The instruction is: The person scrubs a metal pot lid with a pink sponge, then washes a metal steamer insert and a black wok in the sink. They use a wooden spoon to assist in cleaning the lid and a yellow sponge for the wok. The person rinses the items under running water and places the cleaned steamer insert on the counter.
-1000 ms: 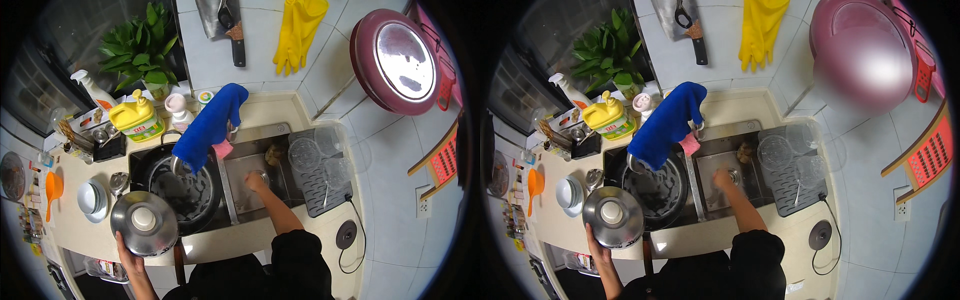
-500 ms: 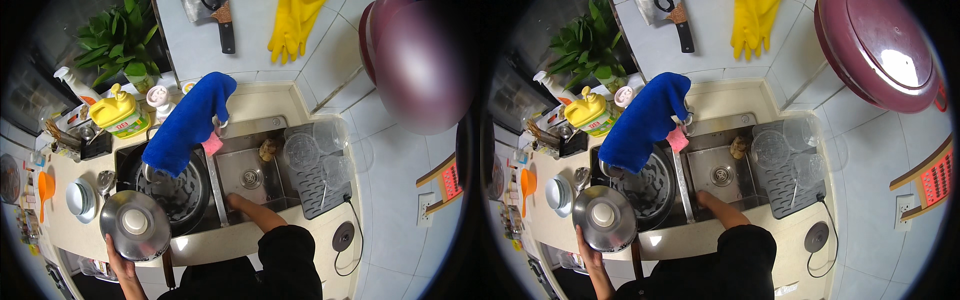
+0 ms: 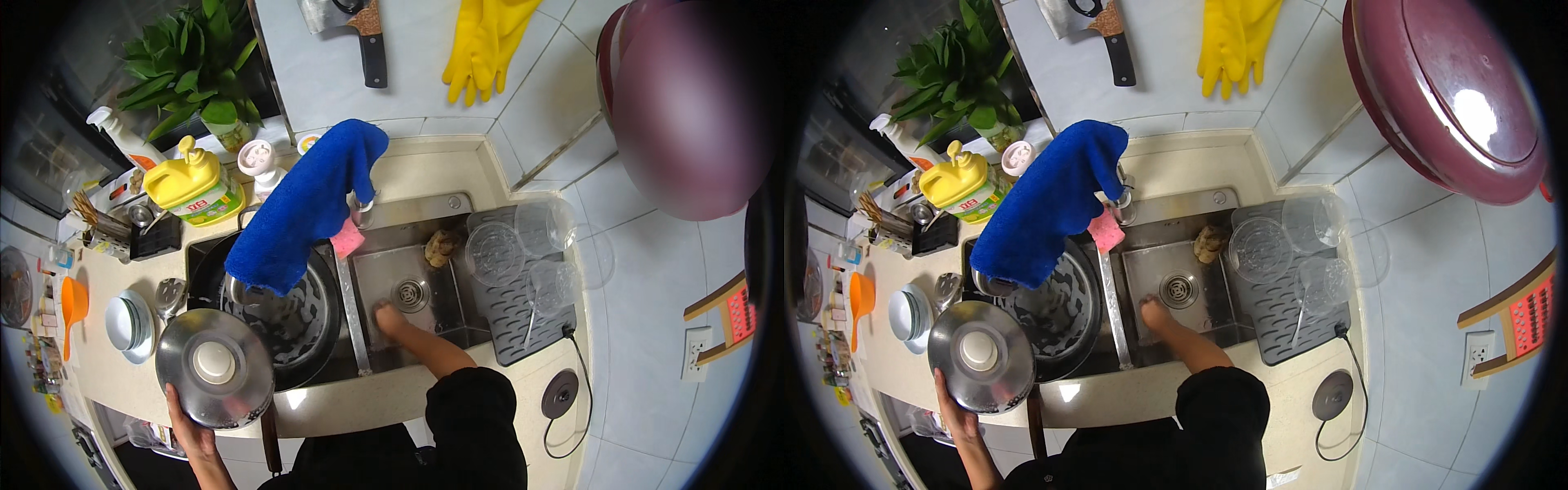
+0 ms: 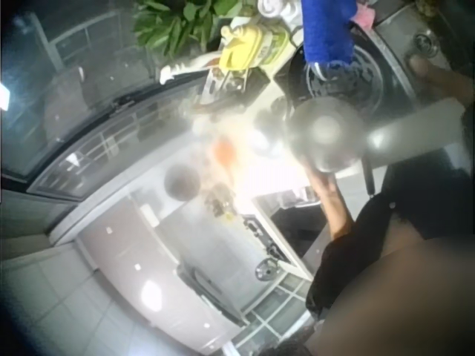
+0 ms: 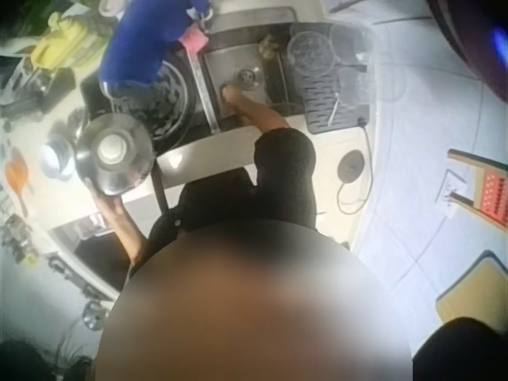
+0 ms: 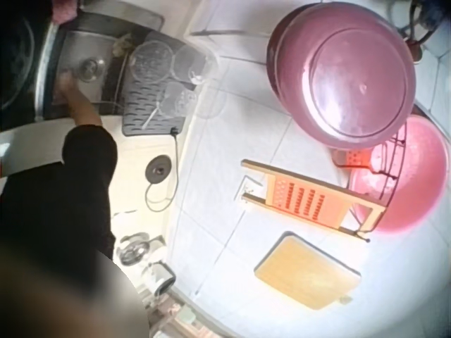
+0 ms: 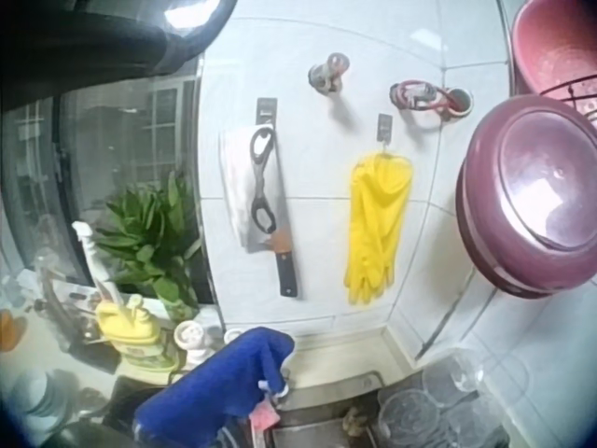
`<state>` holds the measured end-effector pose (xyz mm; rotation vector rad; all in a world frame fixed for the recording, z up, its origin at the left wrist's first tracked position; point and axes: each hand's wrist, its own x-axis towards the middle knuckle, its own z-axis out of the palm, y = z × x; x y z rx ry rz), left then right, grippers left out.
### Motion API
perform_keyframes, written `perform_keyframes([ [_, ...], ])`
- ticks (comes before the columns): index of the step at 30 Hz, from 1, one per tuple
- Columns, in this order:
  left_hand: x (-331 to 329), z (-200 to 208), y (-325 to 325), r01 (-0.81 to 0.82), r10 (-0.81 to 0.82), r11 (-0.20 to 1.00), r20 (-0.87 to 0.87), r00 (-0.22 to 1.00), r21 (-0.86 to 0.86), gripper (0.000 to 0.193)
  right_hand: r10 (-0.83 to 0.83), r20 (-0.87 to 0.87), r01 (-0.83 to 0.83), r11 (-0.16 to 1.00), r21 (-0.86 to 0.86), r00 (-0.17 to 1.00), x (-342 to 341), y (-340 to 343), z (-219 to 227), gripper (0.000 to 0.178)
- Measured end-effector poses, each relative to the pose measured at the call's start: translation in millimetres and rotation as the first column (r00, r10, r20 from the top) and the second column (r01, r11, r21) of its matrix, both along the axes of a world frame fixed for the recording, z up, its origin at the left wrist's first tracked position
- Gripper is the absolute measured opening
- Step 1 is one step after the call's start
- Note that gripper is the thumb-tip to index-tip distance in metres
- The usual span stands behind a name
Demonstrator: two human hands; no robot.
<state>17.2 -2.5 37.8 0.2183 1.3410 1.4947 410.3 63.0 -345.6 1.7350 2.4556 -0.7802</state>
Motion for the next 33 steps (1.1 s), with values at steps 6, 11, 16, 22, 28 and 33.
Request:
perform_keyframes([
  [6,-1,4,11,0.019,-0.019,0.999,0.008,1.0,0.051,0.047,0.089,-0.021,-0.092,0.986,-0.139,0.996,-9,-12,-18,0.021],
  [11,-6,0,10,0.028,-0.029,0.999,0.022,0.999,0.042,0.046,0.175,-0.122,-0.179,0.984,-0.019,0.977,-10,-17,1,0.018],
  [16,-2,1,10,0.031,-0.032,0.999,0.044,0.999,0.021,0.047,0.185,0.014,-0.175,0.95,-0.258,0.983,-24,-19,22,0.017],
  [22,-1,2,13,0.041,-0.042,0.999,0.036,0.998,0.028,0.046,0.127,0.049,-0.111,0.964,-0.24,0.991,-11,-27,41,0.018],
  [28,-3,2,10,-0.007,0.006,1.0,0.051,0.999,0.007,0.043,-0.066,-0.01,0.059,0.943,-0.328,0.998,-34,-32,8,0.02],
  [33,-4,0,7,-0.045,0.044,0.999,0.052,0.998,0.018,0.042,0.094,0.098,-0.041,0.896,-0.442,0.991,-38,-32,-12,0.023],
])
